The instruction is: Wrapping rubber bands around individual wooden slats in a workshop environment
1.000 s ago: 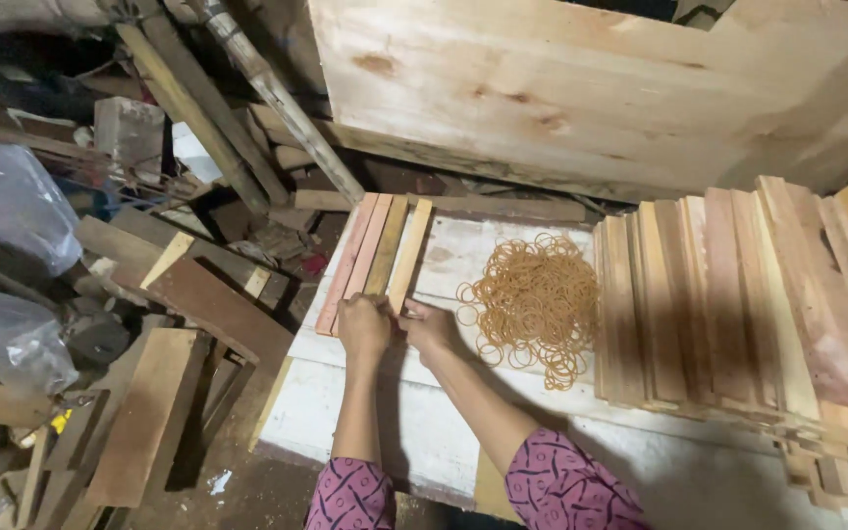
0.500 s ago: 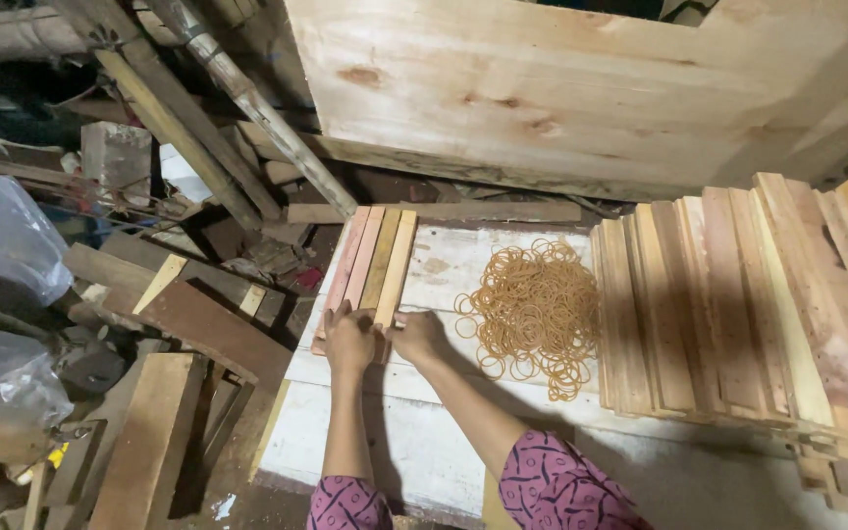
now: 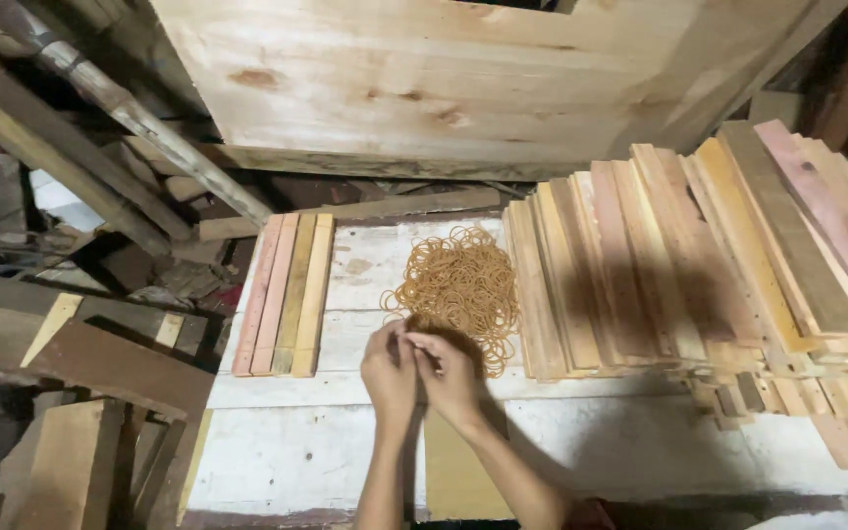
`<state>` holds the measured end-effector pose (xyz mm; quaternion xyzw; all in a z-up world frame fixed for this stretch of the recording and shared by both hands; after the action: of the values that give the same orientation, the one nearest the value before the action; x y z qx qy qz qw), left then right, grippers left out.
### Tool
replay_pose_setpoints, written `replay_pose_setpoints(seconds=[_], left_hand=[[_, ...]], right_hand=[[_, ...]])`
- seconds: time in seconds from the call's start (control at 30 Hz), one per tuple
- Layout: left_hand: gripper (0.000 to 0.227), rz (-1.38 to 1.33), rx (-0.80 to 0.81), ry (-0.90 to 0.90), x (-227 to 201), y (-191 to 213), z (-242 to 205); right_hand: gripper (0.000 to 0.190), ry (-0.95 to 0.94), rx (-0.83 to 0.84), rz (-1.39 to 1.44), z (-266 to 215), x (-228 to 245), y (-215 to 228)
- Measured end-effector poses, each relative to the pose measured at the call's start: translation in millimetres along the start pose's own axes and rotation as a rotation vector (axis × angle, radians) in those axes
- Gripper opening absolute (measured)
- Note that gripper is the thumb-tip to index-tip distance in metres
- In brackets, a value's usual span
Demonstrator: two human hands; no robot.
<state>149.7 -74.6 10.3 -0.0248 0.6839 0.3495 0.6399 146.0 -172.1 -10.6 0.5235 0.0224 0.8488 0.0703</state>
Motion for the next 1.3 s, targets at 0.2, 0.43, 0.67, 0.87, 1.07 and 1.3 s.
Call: replay_pose_setpoints(seconds=[0.2,0.43,0.67,0.87,1.07,1.3], left_hand=[[0.036,-0.432,0.549,0.110,7.3,-106.2,-88.9],[0.036,-0.273,0.457,0.030,10.9,-140.4,-124.1],[0.029,-0.312,0.430,0.179,0.2,-140.3,-130.3],[0.025,-0.380,0.430,0.245,7.1,-148.9,-132.7],[0.023,-0.400,0.482,0.362,-27.0,-120.7,-136.5],[0.060,-0.434,0.592,0.598,-17.1,-88.5,-134.3]], right_hand=[[0.016,-0.066,-0.435,0.020,-86.3,-21.0,133.9],[0.030,-0.340,-0.714,0.386,-99.8,-49.9,172.4],[0.018,-0.438,-0.683,0.398,-83.2,-67.0,178.8],[0.029,-0.379,-0.711,0.052,-82.9,-58.0,176.6],[0.025,-0.340,-0.699,0.083,-86.2,-27.7,181.5],[0.045,-0.539,-0.174,0.128,-82.1,31.7,185.6]])
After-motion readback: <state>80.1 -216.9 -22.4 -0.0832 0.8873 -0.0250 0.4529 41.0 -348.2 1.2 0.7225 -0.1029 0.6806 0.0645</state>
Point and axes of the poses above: each hand's wrist, its own z-axis towards the middle knuckle, its own y-axis out of the back of the hand, x = y × z, the point moved 2 cm from there along z, towards the middle knuckle, and after that the axes turned 15 degrees about y, right-handed, at the moved point
